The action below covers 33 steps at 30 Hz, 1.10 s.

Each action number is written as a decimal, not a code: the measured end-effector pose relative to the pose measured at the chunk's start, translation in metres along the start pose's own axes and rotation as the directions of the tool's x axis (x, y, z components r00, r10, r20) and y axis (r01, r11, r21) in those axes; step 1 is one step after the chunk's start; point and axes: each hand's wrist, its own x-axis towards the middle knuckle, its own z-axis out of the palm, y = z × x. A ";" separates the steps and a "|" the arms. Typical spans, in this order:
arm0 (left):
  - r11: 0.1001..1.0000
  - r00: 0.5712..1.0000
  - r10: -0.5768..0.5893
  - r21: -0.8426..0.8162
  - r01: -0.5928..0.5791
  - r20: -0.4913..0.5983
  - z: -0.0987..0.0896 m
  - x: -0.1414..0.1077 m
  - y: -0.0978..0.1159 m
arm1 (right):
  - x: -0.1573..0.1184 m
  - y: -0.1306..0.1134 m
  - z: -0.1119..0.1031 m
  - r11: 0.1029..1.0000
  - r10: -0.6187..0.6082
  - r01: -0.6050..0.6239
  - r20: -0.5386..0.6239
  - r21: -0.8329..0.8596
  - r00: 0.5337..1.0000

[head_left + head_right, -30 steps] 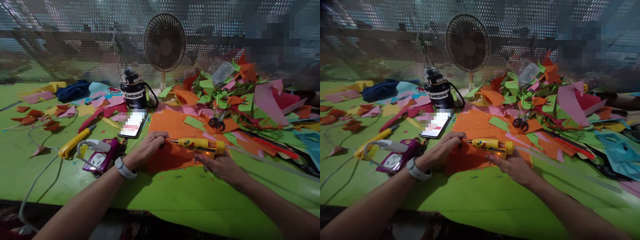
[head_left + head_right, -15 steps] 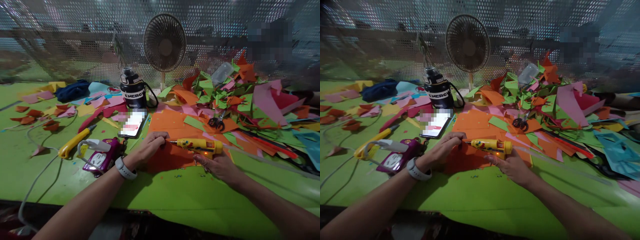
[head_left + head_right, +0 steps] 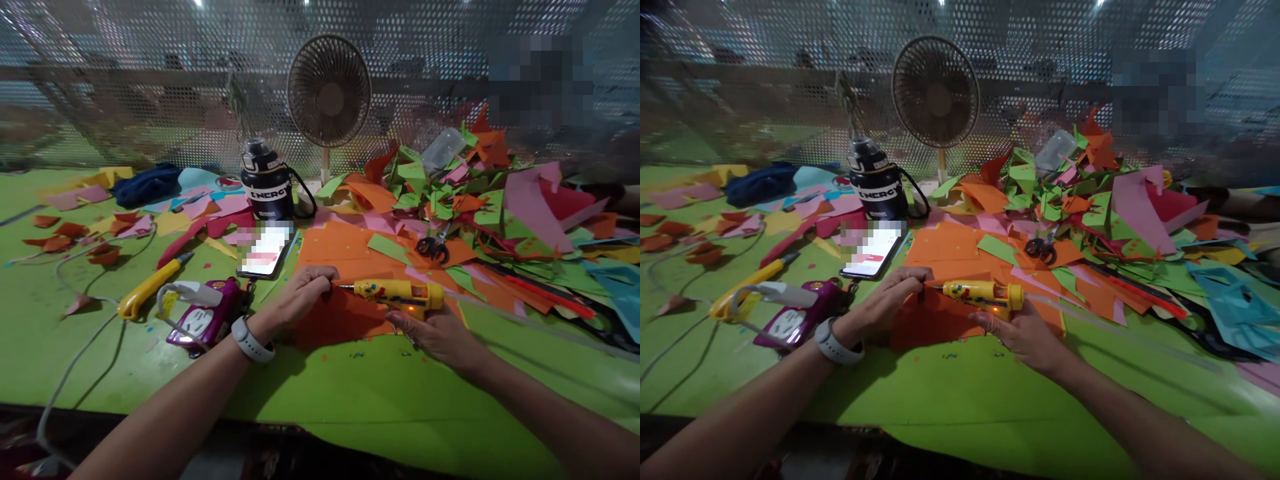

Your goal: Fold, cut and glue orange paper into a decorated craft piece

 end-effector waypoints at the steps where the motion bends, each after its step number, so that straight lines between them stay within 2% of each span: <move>1: 1.000 1.000 0.014 -0.010 -0.014 0.006 0.000 0.000 0.000 | 0.000 0.000 0.000 1.000 0.000 0.000 0.001 0.001 1.000; 15: 0.997 0.998 0.062 -0.051 -0.061 0.025 0.000 0.000 -0.002 | 0.001 0.000 0.000 0.999 -0.048 0.048 0.019 -0.022 0.999; 24: 0.994 0.998 0.059 -0.089 -0.059 0.000 0.001 0.000 -0.006 | 0.001 -0.005 0.001 0.999 -0.025 0.026 0.035 -0.036 0.999; 33: 0.998 0.998 0.055 -0.034 -0.055 -0.007 0.001 0.001 -0.005 | 0.000 -0.002 0.000 1.000 0.001 0.000 0.023 -0.021 1.000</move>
